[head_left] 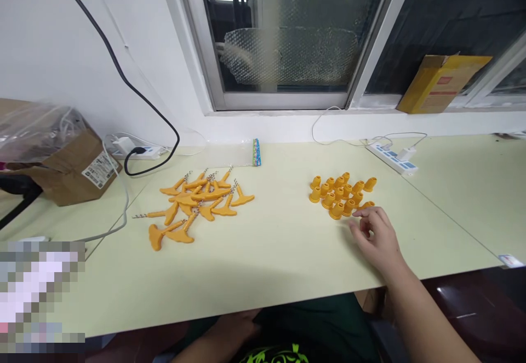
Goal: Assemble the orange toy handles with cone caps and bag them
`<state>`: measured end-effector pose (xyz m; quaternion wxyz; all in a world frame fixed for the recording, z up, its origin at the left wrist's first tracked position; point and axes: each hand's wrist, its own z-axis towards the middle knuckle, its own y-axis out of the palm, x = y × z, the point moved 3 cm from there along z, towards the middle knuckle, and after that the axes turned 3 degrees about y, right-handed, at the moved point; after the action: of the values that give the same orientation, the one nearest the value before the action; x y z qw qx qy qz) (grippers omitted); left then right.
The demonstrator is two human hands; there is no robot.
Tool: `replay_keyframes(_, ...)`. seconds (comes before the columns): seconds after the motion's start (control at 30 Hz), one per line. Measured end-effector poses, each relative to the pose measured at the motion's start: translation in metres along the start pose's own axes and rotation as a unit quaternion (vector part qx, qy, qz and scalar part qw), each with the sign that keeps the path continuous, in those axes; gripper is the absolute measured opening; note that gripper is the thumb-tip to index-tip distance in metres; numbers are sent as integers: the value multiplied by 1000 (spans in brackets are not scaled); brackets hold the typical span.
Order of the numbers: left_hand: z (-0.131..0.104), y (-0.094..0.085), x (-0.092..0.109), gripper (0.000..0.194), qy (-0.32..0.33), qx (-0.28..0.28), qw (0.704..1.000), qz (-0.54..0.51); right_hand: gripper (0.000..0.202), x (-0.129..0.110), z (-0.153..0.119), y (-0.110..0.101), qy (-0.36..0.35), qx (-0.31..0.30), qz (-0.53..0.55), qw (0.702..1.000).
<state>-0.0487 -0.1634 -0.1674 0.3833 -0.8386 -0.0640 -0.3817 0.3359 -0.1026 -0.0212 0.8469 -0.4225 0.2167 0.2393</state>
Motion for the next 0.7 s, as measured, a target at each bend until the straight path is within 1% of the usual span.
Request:
replay_keyframes(0.13,-16,-1,-7,57,56,-10,998,23,16,5,-3,-5,-3,-6,8,1000)
replay_keyframes(0.2,-28,-7,-7,55,82,-10,995,48,14,11,-6,-10,3,-4,0,1000)
replay_keyframes(0.27,-43,-15,-8,55,90,4,994,67,13,16,-10,-15,12,-6,-11,1000)
replay_keyframes(0.33,-57,-27,-10,59,73,32,993,88,12,21,-13,-19,24,-4,-20,999)
replay_keyframes(0.4,-70,-38,-16,61,31,70,991,108,12,26,-16,-22,46,-2,-19,999)
replay_keyframes(0.47,-80,-44,-23,61,-6,94,988,119,13,30,-18,-23,82,-5,-7,997)
replay_keyframes(0.53,-84,-43,-29,63,-26,107,985,130,15,33,-19,-21,118,-9,10,993)
replay_keyframes(0.6,-83,-38,-34,64,-53,113,981,150,16,34,-19,-18,137,-16,21,990)
replay_keyframes(0.67,-79,-32,-39,55,-82,102,977,166,16,33,-19,-16,137,-27,24,990)
replay_keyframes(0.7,-78,-30,-41,48,-83,87,978,168,16,33,-18,-16,135,-31,23,990)
